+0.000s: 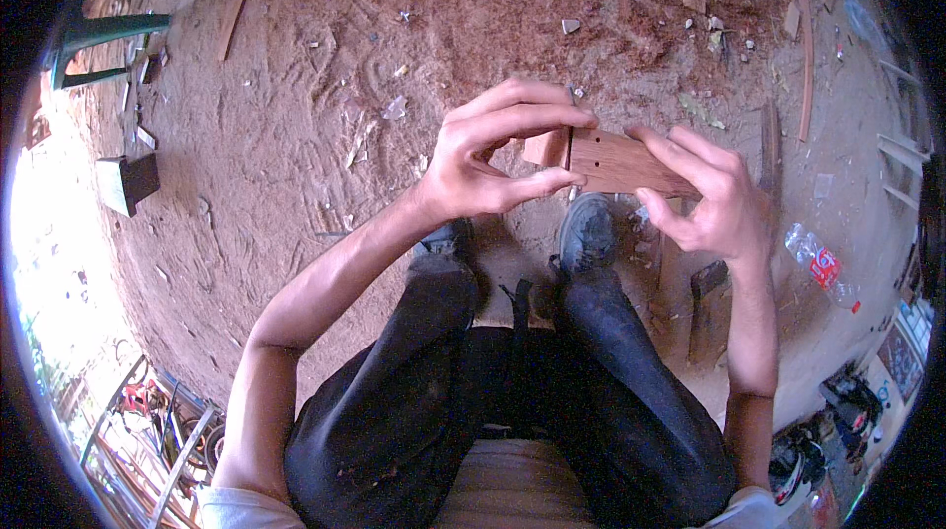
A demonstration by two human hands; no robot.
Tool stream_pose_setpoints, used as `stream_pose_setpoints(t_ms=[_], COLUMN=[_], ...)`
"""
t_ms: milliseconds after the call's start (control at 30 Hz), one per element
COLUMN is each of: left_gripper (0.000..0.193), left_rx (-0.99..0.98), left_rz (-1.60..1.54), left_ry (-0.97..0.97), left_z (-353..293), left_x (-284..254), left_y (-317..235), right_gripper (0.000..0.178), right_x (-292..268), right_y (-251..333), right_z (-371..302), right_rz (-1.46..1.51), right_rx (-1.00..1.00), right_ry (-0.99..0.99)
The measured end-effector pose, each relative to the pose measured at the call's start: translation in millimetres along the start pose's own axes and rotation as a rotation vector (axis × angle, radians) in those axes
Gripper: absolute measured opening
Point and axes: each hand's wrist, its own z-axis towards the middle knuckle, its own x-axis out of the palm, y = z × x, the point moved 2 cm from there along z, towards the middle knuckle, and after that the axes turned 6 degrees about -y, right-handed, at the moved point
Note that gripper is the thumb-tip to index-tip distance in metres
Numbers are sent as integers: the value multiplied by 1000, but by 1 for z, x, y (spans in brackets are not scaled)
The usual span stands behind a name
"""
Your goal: The person joins small pieces of wood together, checking the fit and using a small hammer to tap them into place.
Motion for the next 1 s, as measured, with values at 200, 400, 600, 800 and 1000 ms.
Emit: stream_pose_setpoints(t_ms=[200,400,600,800,1000], left_gripper=[50,53,57,57,56], left_rx=[24,33,32,-11,18], left_rz=[8,-18,-57,-106,-72], left_ry=[4,-21,-21,-70,-35], left_z=[2,1,8,0,5], left_x=[-3,-1,1,0,7], left_y=[-2,2,4,12,8], right_gripper=[56,58,55,58,46], right_x=[3,-14,-8,45,97], right_y=[-10,-28,-113,-160,-171], right_z=[-2,-2,-34,-86,-170], right_rz=[-4,22,-202,-408,-283], right_rx=[39,20,305,393,539], right_ry=[-49,2,-29,-45,-51])
